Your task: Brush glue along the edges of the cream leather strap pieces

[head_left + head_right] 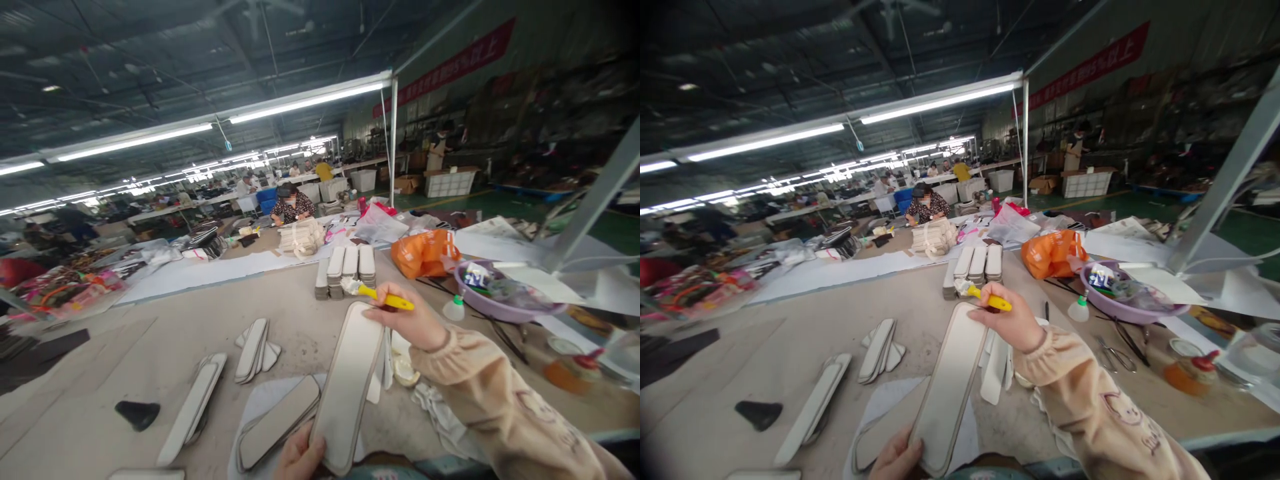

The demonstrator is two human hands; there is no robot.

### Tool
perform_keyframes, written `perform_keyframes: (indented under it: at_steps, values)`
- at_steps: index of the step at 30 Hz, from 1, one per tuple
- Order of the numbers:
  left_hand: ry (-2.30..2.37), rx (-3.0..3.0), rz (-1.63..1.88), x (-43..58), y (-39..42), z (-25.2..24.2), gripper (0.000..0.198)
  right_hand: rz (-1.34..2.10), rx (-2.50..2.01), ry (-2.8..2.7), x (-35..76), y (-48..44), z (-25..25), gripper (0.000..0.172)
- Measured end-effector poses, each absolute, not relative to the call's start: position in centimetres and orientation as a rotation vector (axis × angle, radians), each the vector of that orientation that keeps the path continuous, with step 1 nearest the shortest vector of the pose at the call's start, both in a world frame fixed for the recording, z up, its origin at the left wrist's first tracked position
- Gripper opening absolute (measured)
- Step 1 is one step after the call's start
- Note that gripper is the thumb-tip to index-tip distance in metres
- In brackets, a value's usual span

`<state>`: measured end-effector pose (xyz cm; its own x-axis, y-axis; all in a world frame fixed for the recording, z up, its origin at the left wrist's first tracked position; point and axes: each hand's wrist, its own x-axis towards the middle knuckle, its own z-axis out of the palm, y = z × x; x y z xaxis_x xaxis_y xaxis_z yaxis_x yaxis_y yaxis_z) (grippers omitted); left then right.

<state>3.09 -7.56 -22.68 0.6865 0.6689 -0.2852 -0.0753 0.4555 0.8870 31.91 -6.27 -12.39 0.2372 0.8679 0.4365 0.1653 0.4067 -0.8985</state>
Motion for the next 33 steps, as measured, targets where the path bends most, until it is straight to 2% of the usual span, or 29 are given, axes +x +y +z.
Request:
perform_keyframes:
  at_steps: [3,7,11,22,33]
  values:
    - [0.578,1.303,0.518,4.1,-6.5,-20.2,0.06,0.669,-1.057,-1.302,31.3,-6.3,-11.9,0.034]
    - [0.697,1.434,0.575,6.0,-5.1,-18.9,0.044,0.706,-1.056,-1.411,29.8,-5.9,-11.6,0.033]
    - [0.83,1.403,0.658,7.1,-4.9,-20.1,0.042,0.687,-1.084,-1.45,28.7,-5.7,-11.8,0.032]
    - [0.829,1.188,0.716,5.5,-5.5,-22.6,0.047,0.606,-1.231,-1.491,26.8,-4.3,-14.8,0.03]
    - [0.738,1.187,0.716,1.7,0.2,-24.6,0.042,0.447,-1.394,-1.491,24.2,1.2,-17.5,0.029]
